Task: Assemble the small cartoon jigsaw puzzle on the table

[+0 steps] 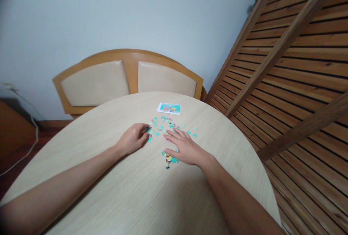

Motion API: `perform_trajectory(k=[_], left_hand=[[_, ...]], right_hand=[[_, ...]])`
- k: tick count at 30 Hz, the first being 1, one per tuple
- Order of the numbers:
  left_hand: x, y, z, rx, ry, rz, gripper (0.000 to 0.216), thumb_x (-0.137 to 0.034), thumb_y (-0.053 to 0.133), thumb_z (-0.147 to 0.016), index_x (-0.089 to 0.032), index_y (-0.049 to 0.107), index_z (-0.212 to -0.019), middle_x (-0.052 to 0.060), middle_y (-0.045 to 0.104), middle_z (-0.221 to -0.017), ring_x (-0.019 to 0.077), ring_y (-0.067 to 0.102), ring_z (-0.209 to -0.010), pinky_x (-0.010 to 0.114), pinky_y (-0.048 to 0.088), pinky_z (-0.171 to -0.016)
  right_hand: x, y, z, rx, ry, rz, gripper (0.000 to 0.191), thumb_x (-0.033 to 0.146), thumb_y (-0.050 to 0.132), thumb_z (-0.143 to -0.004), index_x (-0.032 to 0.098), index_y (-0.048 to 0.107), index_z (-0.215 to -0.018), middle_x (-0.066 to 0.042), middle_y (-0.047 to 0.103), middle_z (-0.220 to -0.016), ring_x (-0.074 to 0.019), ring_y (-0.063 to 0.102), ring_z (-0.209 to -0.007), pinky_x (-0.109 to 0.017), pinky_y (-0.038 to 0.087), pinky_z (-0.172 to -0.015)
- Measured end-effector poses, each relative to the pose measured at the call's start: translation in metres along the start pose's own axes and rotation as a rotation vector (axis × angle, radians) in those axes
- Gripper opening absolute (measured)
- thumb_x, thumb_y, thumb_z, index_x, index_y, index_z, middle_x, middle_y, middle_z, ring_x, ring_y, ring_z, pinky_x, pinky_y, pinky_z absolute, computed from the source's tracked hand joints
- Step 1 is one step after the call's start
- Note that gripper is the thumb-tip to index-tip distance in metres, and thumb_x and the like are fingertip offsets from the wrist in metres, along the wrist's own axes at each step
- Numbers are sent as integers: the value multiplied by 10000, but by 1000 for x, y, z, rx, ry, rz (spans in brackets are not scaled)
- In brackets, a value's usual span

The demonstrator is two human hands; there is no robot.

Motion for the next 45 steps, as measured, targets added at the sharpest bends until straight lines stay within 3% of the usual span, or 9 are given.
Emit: perform_trajectory(k=[6, 21, 26, 31, 39, 45], left_hand=[[18, -6, -1, -66, -98, 15, 294, -232, 513, -905, -169, 617, -1173, 107, 712, -1135, 278, 652, -1085, 436, 533, -960], [25, -6, -3, -33, -146, 8, 259, -236, 559, -913, -171, 659, -1144, 103, 724, -1094, 284, 653, -1048, 437, 546, -915], [15, -1, -4, -5, -32, -30, 271, -255, 489, -955, -177, 719, -1077, 95, 698, -1180, 273, 621, -1103, 456, 503, -1009], [1, -1, -4, 0, 68, -74, 306, -276, 452, -985, -168, 723, -1078, 121, 678, -1159, 277, 596, -1082, 472, 500, -987], [-29, 5, 1, 98, 304, -48, 275, -267, 447, -1010, -193, 684, -1130, 89, 703, -1170, 249, 599, -1097, 445, 476, -1009], [-37, 7, 2, 141, 355, -19, 309, -334, 459, -1019, -225, 638, -1247, 80, 687, -1247, 255, 594, -1172, 464, 456, -1042]], right_hand=[[-6, -4, 2, -29, 23, 9, 702, 655, 530, -912, 258, 477, -1488, -96, 392, -1591, -349, 258, -1500, -563, 257, -1198], [0, -1, 2, -3, 21, 11, 791, 705, 548, -871, 225, 469, -1495, -113, 396, -1587, -373, 282, -1482, -580, 249, -1189], [-5, -1, 3, 7, 40, 22, 753, 683, 509, -906, 237, 450, -1508, -107, 389, -1591, -365, 261, -1496, -587, 222, -1200], [-9, -4, 5, -19, 43, 35, 733, 673, 524, -904, 238, 474, -1492, -118, 396, -1586, -365, 255, -1498, -594, 217, -1200], [-25, -6, 6, -18, 112, 88, 728, 686, 508, -905, 252, 473, -1488, -106, 355, -1610, -367, 275, -1491, -606, 218, -1191], [-29, -9, 8, -43, 108, 91, 728, 695, 515, -894, 262, 487, -1479, -101, 350, -1613, -369, 286, -1484, -602, 229, -1189]])
Point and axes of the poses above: each hand's wrist, its own z-axis away from the middle knuckle, its own y-axis out of the palm, x = y × z, the point moved 10 cm from there along -z, towards the middle knuckle
